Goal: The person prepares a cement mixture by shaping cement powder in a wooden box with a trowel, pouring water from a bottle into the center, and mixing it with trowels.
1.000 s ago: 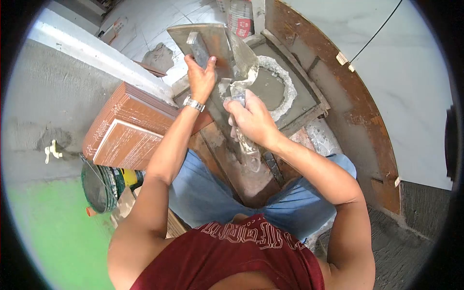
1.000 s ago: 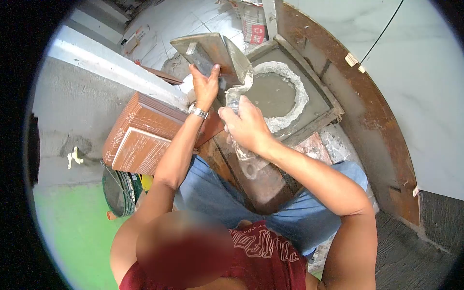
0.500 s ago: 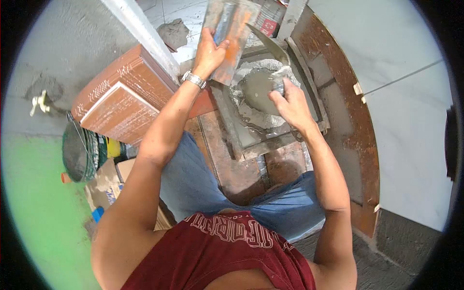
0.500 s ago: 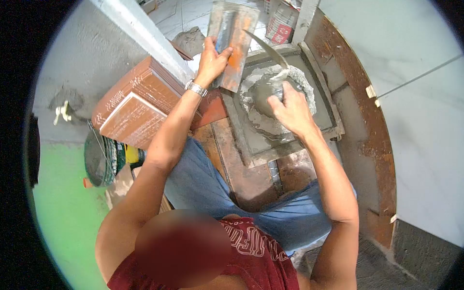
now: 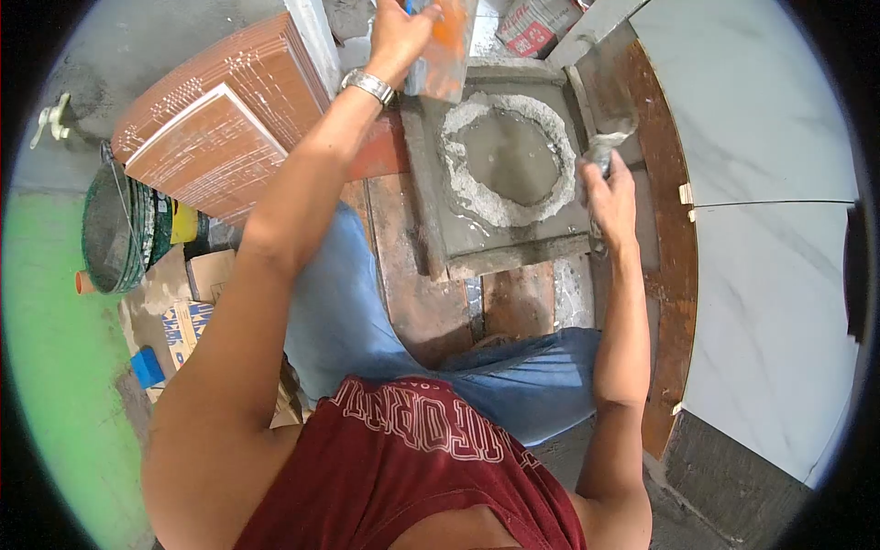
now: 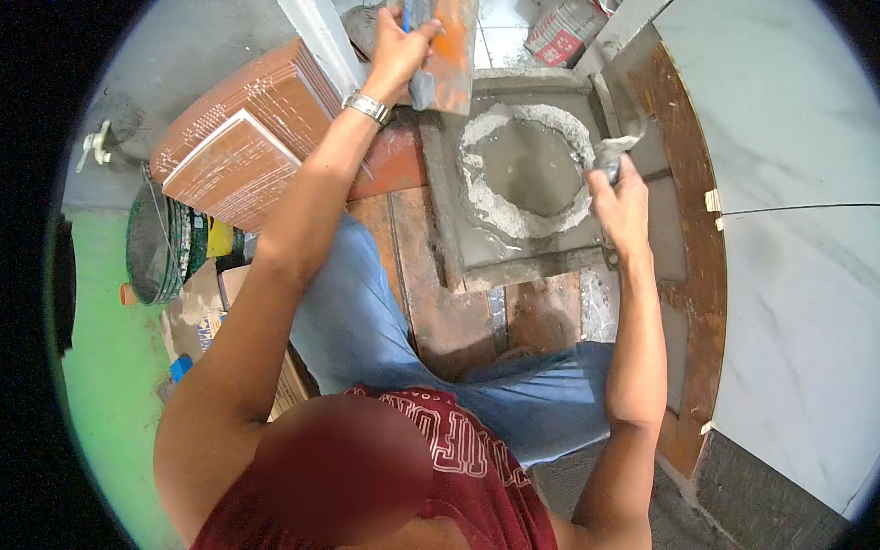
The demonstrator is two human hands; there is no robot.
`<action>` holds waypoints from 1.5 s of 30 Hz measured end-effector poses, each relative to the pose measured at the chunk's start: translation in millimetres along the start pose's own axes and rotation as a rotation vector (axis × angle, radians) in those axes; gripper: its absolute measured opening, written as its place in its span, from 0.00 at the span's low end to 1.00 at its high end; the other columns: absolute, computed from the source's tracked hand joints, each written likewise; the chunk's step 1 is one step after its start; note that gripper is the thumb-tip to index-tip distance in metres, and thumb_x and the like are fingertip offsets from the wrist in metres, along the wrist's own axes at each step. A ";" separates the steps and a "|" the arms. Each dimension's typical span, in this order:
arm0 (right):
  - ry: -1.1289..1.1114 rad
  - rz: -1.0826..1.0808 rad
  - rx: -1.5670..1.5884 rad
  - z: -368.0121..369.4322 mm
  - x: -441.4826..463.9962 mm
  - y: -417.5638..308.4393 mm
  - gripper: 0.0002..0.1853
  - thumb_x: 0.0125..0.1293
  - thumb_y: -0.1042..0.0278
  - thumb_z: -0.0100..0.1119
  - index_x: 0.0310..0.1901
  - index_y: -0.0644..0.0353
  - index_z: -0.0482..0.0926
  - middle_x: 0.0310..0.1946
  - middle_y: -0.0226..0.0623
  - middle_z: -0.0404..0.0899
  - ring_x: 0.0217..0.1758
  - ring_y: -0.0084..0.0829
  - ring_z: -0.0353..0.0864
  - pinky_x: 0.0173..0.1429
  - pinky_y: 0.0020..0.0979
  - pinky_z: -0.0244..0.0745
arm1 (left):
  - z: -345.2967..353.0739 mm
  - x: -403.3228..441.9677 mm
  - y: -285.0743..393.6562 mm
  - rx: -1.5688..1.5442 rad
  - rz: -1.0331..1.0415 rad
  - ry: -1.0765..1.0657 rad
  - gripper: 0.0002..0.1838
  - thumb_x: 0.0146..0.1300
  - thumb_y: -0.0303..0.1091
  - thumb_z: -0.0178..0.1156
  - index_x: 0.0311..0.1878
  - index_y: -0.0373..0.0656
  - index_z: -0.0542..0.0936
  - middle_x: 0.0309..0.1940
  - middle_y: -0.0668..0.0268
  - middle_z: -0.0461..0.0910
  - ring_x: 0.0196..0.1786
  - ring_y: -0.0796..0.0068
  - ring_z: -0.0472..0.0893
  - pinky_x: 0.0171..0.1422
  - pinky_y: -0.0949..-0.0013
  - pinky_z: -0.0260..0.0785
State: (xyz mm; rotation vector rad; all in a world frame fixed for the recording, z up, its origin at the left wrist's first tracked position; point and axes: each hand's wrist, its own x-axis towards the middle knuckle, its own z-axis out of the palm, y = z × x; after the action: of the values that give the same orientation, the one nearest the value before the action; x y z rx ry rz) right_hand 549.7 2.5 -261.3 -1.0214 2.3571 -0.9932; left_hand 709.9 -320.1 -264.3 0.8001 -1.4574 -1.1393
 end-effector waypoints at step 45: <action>-0.129 0.216 -1.017 29.2 52.2 10.9 0.24 0.56 0.58 0.64 0.50 0.66 0.80 0.50 0.59 0.82 0.59 0.55 0.81 0.62 0.49 0.76 | -39.5 -1.1 48.4 -0.605 -0.457 0.018 0.21 0.54 0.20 0.52 0.54 0.28 0.73 0.43 0.54 0.78 0.42 0.65 0.78 0.42 0.64 0.74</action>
State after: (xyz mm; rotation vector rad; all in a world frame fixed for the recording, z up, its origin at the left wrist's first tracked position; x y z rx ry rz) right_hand 527.0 -44.6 -292.4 -1.0295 2.7690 0.4298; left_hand 753.4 -312.6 -220.0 0.7154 -0.8425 -1.7965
